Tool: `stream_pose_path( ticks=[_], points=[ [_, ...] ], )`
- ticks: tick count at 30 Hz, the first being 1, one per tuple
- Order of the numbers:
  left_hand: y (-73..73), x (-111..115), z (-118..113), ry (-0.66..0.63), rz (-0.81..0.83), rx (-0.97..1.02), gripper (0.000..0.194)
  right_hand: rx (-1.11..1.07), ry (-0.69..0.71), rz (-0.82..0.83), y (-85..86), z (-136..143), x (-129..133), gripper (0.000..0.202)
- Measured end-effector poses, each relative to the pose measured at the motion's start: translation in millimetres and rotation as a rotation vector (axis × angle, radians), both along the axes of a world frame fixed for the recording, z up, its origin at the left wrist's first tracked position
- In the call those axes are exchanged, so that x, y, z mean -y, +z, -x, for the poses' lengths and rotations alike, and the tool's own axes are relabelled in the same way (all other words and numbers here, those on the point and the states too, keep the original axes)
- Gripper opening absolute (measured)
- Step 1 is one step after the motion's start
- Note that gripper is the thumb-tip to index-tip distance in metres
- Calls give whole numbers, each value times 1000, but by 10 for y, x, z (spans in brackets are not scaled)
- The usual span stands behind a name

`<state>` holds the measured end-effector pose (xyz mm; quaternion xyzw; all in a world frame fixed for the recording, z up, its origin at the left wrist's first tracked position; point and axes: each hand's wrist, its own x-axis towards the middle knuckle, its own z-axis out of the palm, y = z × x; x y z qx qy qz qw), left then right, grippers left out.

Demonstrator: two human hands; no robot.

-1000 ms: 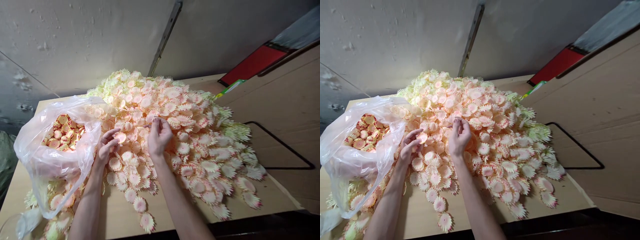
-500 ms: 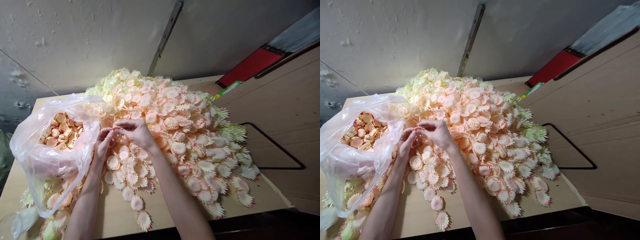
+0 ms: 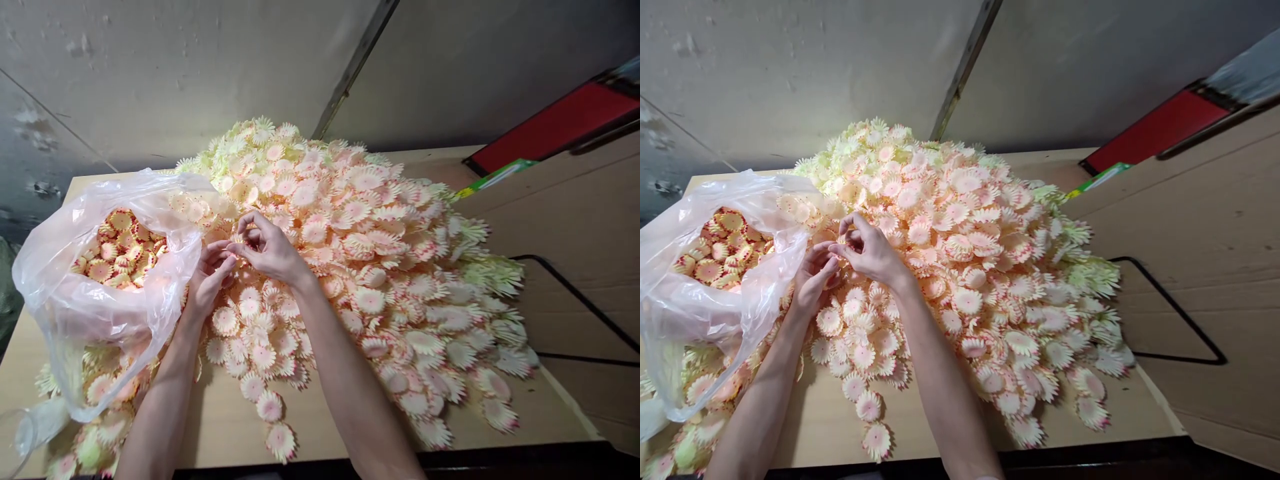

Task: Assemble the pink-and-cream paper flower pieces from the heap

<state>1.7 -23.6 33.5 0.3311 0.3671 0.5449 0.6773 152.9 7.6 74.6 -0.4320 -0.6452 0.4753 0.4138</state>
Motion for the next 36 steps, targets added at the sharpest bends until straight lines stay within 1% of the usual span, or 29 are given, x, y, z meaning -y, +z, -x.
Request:
stream_pose_path(
  ticks=[4, 8, 11, 14, 17, 19, 21, 24, 26, 27, 29, 30, 32, 34, 36],
  points=[
    [-16, -1, 7, -51, 11, -5, 34, -25, 26, 62, 12, -22, -6, 38],
    [-21, 9, 26, -82, 0, -38, 32, -18, 53, 139, 71, -57, -11, 46],
    [11, 20, 39, -126, 29, -17, 32, -46, 99, 193, 130, -67, -5, 50],
    [52, 35, 35, -150, 64, 28, 35, -112, 110, 228, 186, -75, 6, 54],
    [74, 54, 15, -188, 34, 58, 38, -156, 127, 257, 218, -96, 4, 59],
    [73, 65, 0, -222, 10, 81, 39, -205, 131, 250, 216, -108, -6, 62],
    [67, 72, -10, -248, -2, 111, 41, -255, 113, 209, 200, -115, -17, 65],
    [59, 78, 0, -272, -4, 158, 43, -267, 109, 171, 177, -136, -23, 68],
    [64, 83, 27, -247, -5, 199, 42, -308, 92, 159, 175, -187, -22, 68],
    [70, 86, 45, -214, -8, 221, 42, -353, 62, 148, 178, -227, -20, 69],
    [87, 91, 77, -123, -14, 244, 44, -439, -47, 122, 195, -326, -19, 71],
    [96, 91, 87, -90, -12, 237, 45, -445, -100, 119, 207, -376, -19, 71],
    [110, 84, 88, -100, 13, 205, 42, -380, -143, 144, 234, -451, -19, 66],
    [117, 69, 71, -152, 46, 189, 39, -276, -103, 180, 261, -479, -18, 58],
    [116, 48, 51, -169, 68, 191, 39, -193, -43, 203, 281, -471, -16, 52]
  ],
)
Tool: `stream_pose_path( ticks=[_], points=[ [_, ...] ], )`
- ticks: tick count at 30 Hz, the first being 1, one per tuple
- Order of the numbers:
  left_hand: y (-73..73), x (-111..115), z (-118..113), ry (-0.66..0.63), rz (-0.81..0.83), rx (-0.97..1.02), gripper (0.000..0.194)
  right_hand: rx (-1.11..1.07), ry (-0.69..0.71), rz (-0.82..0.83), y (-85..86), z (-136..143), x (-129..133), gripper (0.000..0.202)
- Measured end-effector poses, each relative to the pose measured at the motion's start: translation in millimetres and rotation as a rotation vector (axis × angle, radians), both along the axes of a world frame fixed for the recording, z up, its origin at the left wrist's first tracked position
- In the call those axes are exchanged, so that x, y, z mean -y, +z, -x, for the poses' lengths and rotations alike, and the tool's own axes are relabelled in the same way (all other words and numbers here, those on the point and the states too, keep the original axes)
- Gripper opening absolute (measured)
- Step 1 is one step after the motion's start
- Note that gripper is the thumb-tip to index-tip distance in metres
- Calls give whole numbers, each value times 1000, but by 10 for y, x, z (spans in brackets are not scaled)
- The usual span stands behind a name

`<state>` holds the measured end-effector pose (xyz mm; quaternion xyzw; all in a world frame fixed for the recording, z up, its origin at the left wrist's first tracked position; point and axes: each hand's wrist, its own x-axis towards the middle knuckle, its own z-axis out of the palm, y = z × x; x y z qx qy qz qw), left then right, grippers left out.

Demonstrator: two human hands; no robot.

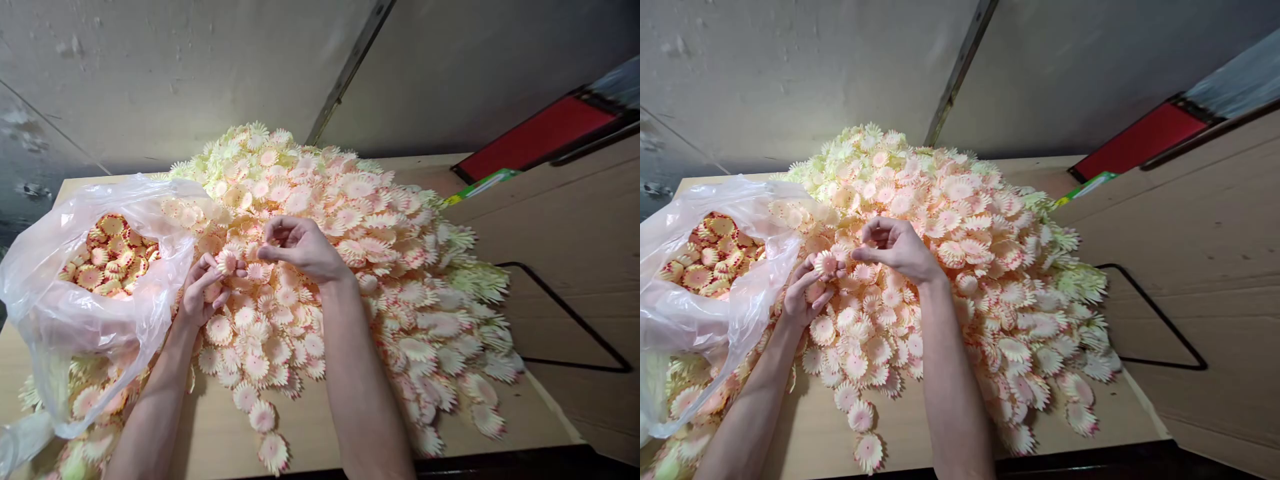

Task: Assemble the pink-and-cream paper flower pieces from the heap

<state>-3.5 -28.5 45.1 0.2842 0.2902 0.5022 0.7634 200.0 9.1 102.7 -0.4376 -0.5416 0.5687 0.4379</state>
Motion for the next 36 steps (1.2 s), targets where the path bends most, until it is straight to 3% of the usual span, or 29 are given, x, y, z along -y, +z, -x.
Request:
stream_pose_path(
  ticks=[7, 9, 13, 19, 24, 28, 36],
  points=[
    [18, -37, -37, 122, 68, -75, 43, 97, 78, 30, -17, 9, -1, 42],
    [28, -37, -41, 127, 63, -88, 48, 105, 58, 2, -43, 23, -6, 38],
    [5, -33, -34, 115, 31, -128, 37, 126, 30, -82, -102, 139, -20, 36],
    [-94, -30, -57, 160, 4, -158, 40, 176, -120, -111, -135, 347, -16, 43],
    [-106, -12, -76, 193, -73, -275, 24, 303, -36, -102, -105, 348, 11, 54],
    [-60, -8, -57, 226, -88, -431, 25, 353, 62, -40, -88, 321, 31, 58],
    [-149, -15, -36, 180, -135, -313, 34, 378, 197, 29, -38, 305, 41, 59]
  ],
)
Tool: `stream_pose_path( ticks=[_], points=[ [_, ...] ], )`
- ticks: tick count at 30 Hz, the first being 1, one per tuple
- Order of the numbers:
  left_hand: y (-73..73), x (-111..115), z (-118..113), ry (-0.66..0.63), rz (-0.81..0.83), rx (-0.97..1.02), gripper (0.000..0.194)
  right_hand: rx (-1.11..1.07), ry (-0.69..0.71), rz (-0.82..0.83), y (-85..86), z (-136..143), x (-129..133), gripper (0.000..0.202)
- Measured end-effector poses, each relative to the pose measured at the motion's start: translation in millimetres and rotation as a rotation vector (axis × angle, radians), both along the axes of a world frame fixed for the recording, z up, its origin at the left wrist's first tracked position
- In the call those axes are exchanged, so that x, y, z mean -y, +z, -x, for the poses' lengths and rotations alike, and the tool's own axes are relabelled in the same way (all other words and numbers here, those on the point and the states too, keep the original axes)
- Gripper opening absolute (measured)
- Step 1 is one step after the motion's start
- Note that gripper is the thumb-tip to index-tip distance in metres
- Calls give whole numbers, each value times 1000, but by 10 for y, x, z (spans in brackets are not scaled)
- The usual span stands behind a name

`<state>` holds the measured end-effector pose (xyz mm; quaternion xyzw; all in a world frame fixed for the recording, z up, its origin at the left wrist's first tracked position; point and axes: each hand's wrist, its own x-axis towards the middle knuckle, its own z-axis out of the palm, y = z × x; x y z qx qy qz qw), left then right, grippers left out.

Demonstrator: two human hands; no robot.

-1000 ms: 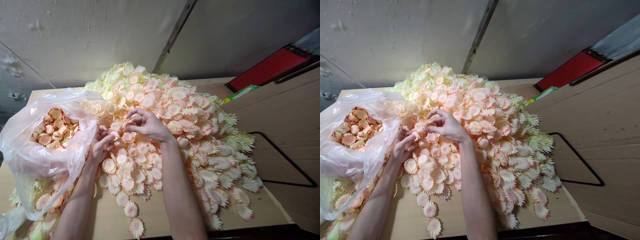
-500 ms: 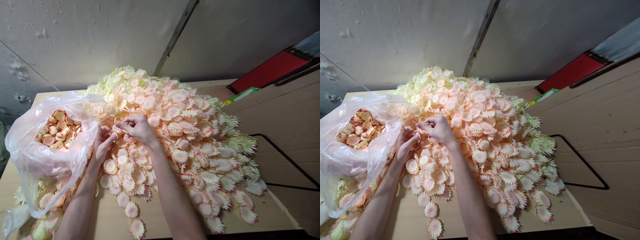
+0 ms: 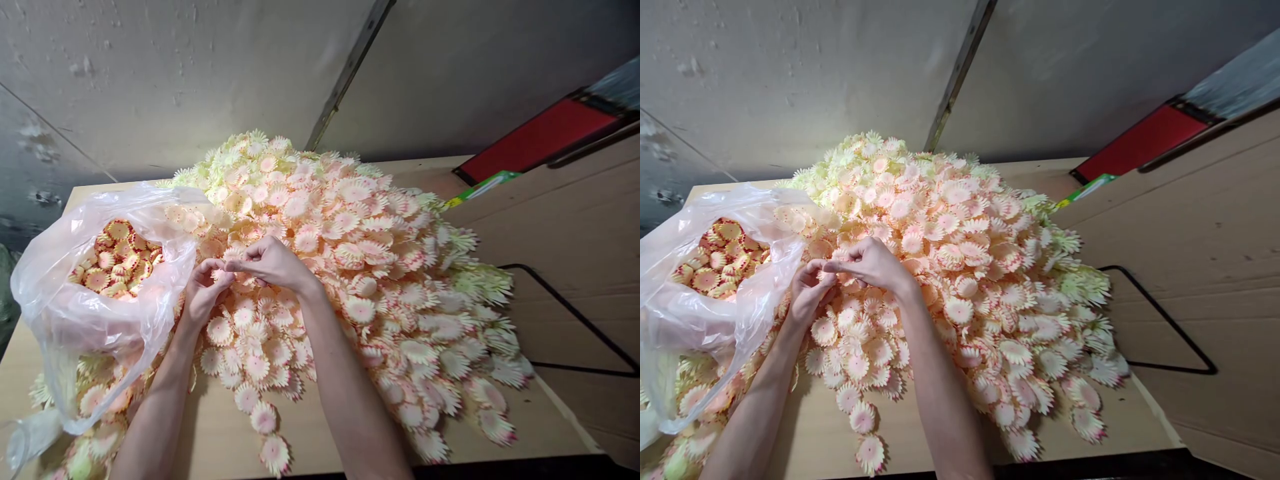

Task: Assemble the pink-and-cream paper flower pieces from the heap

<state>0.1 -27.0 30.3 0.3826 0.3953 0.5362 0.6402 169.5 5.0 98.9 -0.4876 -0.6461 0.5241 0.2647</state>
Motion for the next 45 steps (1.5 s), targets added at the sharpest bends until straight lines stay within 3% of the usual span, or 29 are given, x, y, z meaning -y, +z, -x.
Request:
stream_pose_path(
  ticks=[6, 9, 13, 15, 19, 22, 27, 33, 36, 42, 45],
  points=[
    [54, 19, -23, -80, -92, -181, 30, 33, 40, -9, 26, 15, -3, 62],
    [52, 14, -28, -20, -83, -108, 30, -33, 29, 55, 11, 6, -7, 59],
    [33, 25, -9, -41, -13, 9, 33, -109, 7, 117, -11, -95, -31, 58],
    [34, 36, 13, 3, 18, 17, 36, -153, -83, 76, -5, -205, -42, 55],
    [14, 43, 41, 128, 73, 7, 37, -274, -392, -72, 28, -469, -40, 50],
    [-15, 29, 25, 58, -15, -94, 34, -225, -312, -95, 43, -554, -34, 39],
    [38, 19, 15, 8, -113, -242, 24, -186, -193, -168, 17, -419, -63, 26],
    [117, 12, 25, 90, -197, -329, 23, -172, -145, -145, -13, -228, -61, 34],
    [86, 0, 18, 92, -202, -318, 27, -85, -84, -174, -9, -138, -46, 36],
    [7, -19, -12, 134, -150, -231, 33, -2, -56, -209, -8, -31, -29, 62],
    [4, -29, -22, 105, -174, -201, 31, -6, 60, -153, -6, -28, -20, 66]
  ],
)
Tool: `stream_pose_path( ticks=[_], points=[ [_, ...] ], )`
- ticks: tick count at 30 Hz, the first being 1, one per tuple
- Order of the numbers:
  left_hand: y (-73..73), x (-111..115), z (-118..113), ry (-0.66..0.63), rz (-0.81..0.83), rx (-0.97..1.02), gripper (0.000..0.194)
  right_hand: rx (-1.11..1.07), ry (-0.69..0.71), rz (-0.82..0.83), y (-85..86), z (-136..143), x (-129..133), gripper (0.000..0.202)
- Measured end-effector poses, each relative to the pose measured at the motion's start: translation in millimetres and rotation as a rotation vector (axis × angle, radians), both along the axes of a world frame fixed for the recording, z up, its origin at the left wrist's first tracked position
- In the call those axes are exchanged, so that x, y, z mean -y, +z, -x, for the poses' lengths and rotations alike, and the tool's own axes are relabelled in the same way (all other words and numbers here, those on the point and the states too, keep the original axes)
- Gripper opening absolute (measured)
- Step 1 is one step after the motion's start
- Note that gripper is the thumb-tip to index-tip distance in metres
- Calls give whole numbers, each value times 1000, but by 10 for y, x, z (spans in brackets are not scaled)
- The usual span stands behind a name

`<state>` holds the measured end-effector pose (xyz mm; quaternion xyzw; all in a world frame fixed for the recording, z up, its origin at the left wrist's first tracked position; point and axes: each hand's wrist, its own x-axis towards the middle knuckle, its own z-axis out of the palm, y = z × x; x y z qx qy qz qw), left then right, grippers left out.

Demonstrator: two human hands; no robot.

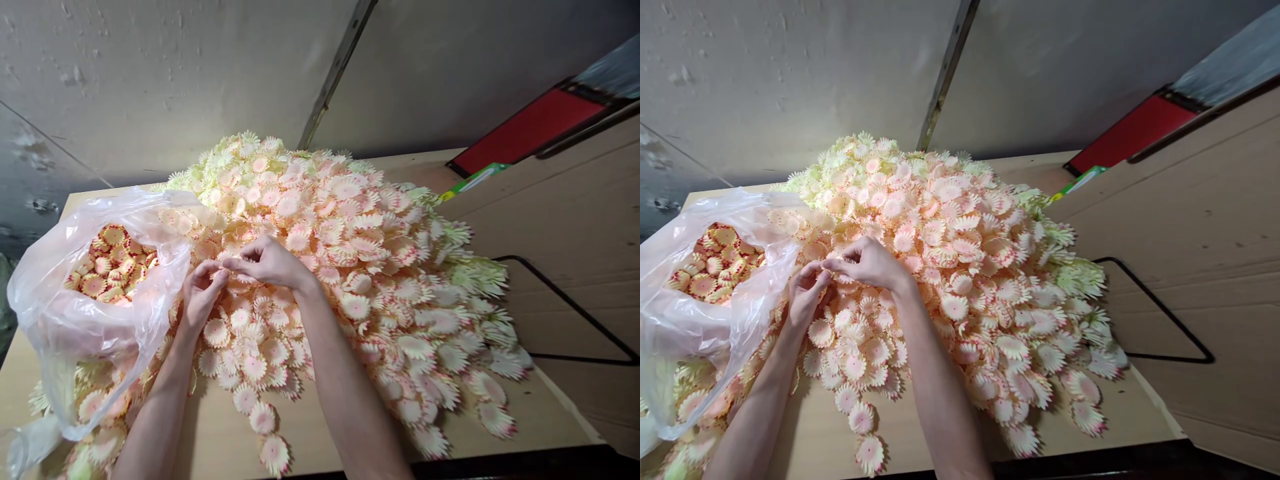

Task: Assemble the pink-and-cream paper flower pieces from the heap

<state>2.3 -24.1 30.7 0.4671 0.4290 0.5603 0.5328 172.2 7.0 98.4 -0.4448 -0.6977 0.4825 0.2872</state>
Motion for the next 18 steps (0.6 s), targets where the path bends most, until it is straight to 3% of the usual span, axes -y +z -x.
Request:
stream_pose_path(
  ticks=[6, 12, 18],
  points=[
    [22, 7, 12, -80, -36, 20, 25, -33, 56, 105, 8, -29, -5, 69],
    [28, 36, 42, -33, 57, 3, 29, -101, -280, 3, 65, -251, -18, 64],
    [16, 35, 32, -56, 76, 16, 34, -97, -165, 46, 100, -338, -15, 47]
  ],
)
